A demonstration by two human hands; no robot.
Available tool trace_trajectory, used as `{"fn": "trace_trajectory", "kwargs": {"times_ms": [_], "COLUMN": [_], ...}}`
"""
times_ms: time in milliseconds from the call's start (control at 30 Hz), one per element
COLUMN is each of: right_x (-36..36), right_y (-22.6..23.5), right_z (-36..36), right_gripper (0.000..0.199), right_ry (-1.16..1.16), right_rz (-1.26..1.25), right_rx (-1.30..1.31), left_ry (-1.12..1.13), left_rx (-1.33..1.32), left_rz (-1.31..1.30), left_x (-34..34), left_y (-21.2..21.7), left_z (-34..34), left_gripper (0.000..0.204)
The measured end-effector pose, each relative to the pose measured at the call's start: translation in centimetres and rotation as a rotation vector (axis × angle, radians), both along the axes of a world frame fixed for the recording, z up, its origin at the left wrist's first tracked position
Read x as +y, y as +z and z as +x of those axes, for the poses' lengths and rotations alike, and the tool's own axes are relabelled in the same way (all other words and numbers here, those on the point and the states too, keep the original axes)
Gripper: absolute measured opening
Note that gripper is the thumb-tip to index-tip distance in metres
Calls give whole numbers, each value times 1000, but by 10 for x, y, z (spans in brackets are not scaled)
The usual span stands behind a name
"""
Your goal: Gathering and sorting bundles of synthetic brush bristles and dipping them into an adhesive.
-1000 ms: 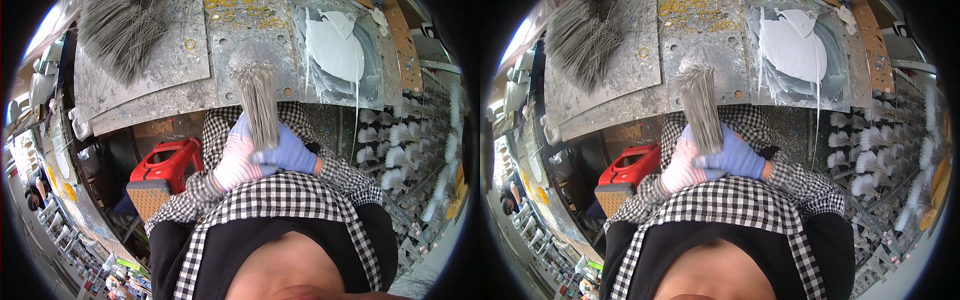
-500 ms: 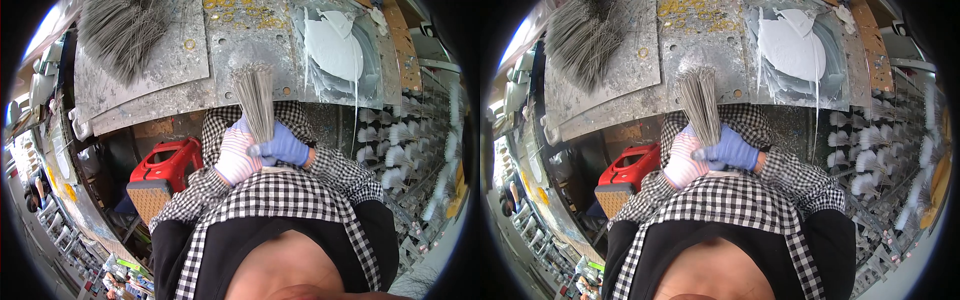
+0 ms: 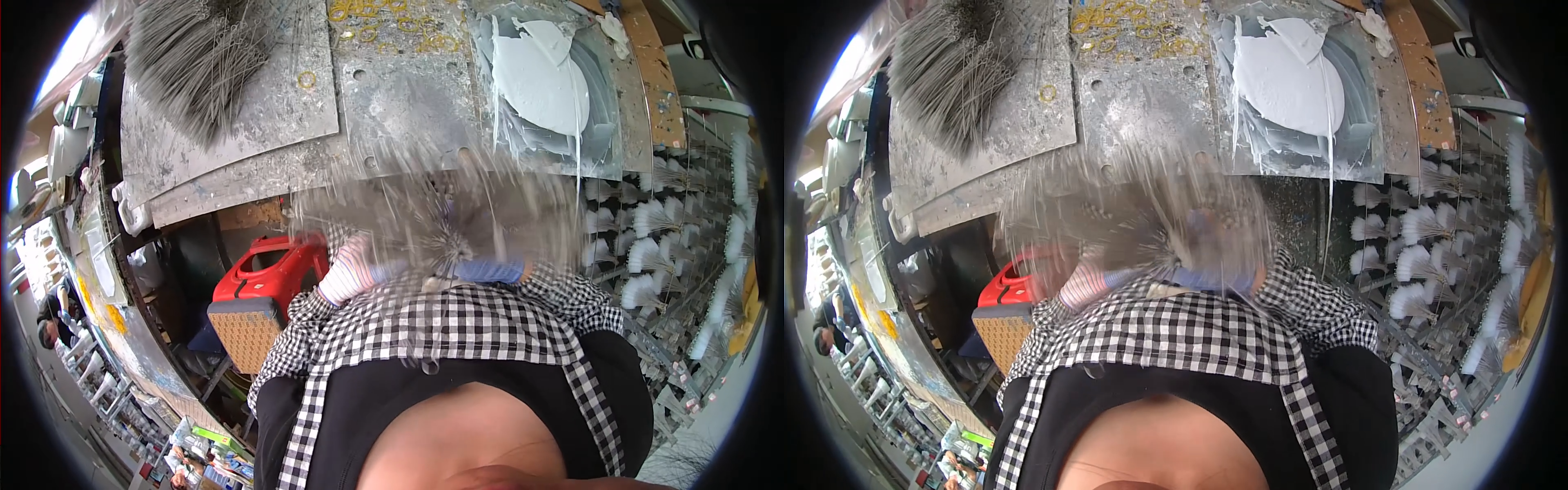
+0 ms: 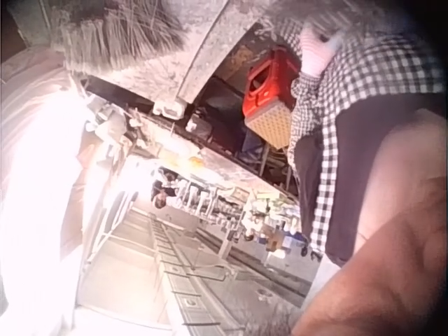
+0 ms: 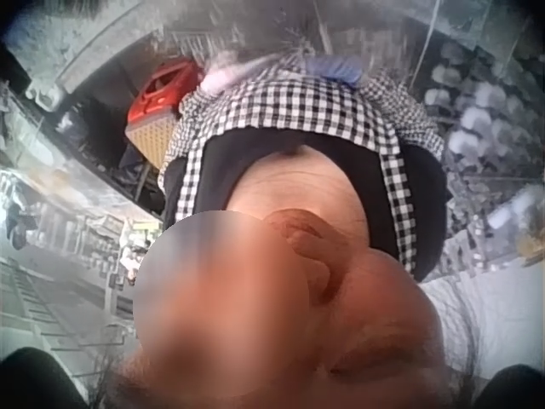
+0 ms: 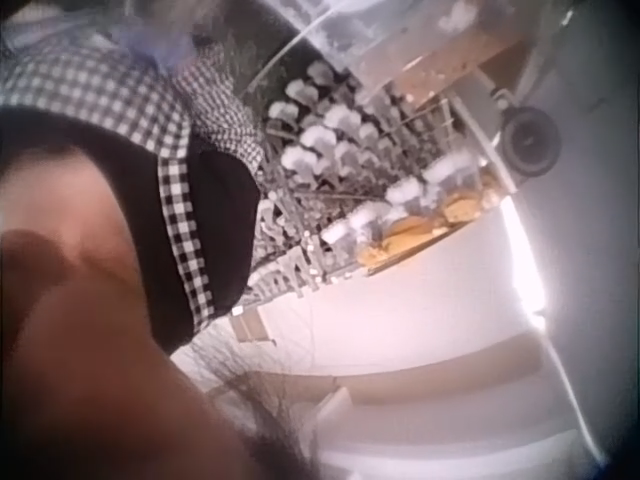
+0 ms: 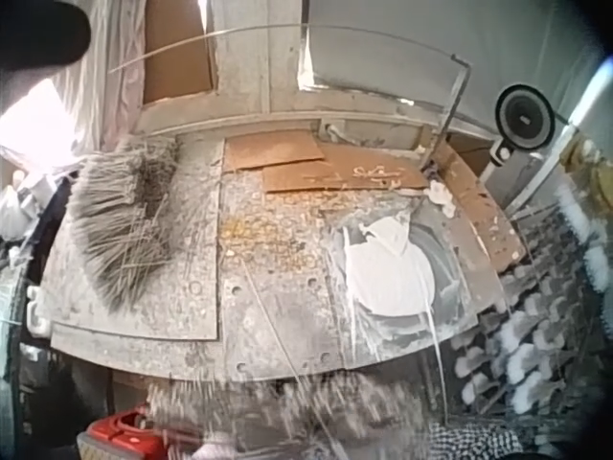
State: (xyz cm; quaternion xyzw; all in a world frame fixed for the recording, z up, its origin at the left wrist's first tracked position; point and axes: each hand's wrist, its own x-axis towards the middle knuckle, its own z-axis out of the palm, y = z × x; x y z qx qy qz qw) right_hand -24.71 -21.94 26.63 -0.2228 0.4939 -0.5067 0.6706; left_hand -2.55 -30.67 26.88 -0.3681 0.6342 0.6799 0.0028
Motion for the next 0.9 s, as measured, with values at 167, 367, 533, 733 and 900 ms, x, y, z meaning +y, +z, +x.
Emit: {"fn": "trace_trajectory", "kwargs": {"times_ms": [167,367,533,733,900], "right_x": [-30,-44,-62,-97,-142], "right_y": [12,30,24,47,94], "right_z": [-14,-8,-12,-28,-97], "right_gripper": [27,40,49,83,80], "right_ry": [249,575,727,530,501], "right_rz": [410,40,-285,-378,-708], "right_rx": [-141,86,500,417,1309], "left_ry": [82,219,266,91,196], "left_rx": [69,701,974,678,809], "left_rz": [299,503,560,20,-379], "left_x": [-14,-61,-73,-94,-108], "left_y": [-1,18,49,106,101], "left_z": [-8,-45,-80,-94,-111], "left_gripper": [90,113,93,64,42]}}
